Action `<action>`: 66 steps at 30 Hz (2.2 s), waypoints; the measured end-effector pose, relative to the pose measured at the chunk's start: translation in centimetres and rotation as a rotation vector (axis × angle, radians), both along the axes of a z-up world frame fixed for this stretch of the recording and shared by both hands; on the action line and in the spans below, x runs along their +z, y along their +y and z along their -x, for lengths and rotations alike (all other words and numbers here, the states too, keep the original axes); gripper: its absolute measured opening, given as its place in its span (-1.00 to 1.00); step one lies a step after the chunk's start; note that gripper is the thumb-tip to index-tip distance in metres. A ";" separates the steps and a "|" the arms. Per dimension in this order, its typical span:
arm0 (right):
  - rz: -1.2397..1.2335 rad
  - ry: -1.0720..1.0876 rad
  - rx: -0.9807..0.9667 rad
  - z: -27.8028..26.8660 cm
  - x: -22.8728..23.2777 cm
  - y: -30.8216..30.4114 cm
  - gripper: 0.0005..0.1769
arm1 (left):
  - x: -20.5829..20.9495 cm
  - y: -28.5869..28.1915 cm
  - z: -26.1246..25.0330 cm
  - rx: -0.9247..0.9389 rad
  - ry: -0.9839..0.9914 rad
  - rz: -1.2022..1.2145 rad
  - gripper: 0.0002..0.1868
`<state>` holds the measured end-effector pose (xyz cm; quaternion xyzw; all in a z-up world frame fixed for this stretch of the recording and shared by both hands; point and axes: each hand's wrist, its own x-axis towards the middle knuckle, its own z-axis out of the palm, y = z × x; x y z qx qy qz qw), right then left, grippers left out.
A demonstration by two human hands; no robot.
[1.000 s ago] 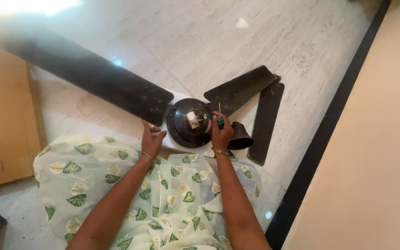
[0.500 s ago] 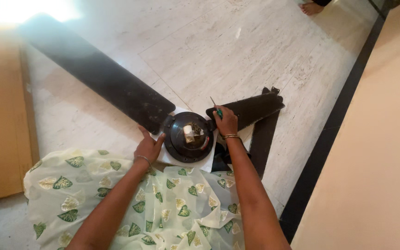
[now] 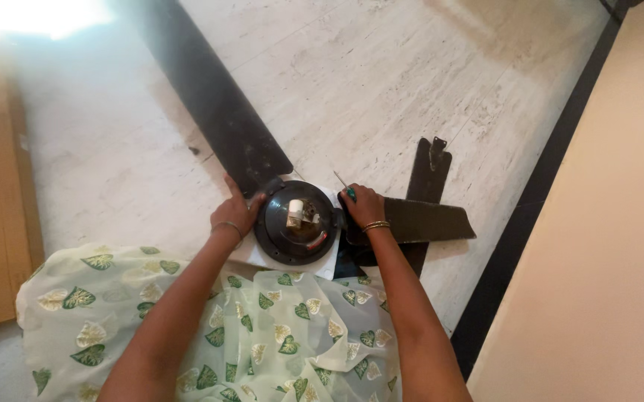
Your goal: The person assembles a ceiling fan by attaching blades to the motor housing using a screwdriver. They pick up each blade, align it with the mounting bracket, insert screws, and tighten them. The process is repeated for multiple blades.
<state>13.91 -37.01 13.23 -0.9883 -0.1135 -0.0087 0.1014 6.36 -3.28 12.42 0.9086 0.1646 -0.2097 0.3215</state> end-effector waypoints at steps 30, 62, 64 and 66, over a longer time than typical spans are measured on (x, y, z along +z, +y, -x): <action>0.046 0.139 -0.176 4.0 -1.0 -6.9 -0.59 | 2.7 -4.6 12.6 -0.204 0.016 -0.225 0.42; -0.017 -0.164 -0.259 4.9 -2.8 -7.0 -0.65 | -2.5 -1.2 -1.9 -0.398 -0.149 -0.245 0.62; -0.016 -0.163 -0.259 4.9 -2.8 -7.0 -0.66 | -2.4 -1.1 -1.7 -0.373 -0.181 -0.213 0.62; -0.029 -0.136 -0.263 5.1 -2.5 -7.2 -0.66 | -1.9 -1.3 -1.5 -0.346 -0.143 -0.174 0.64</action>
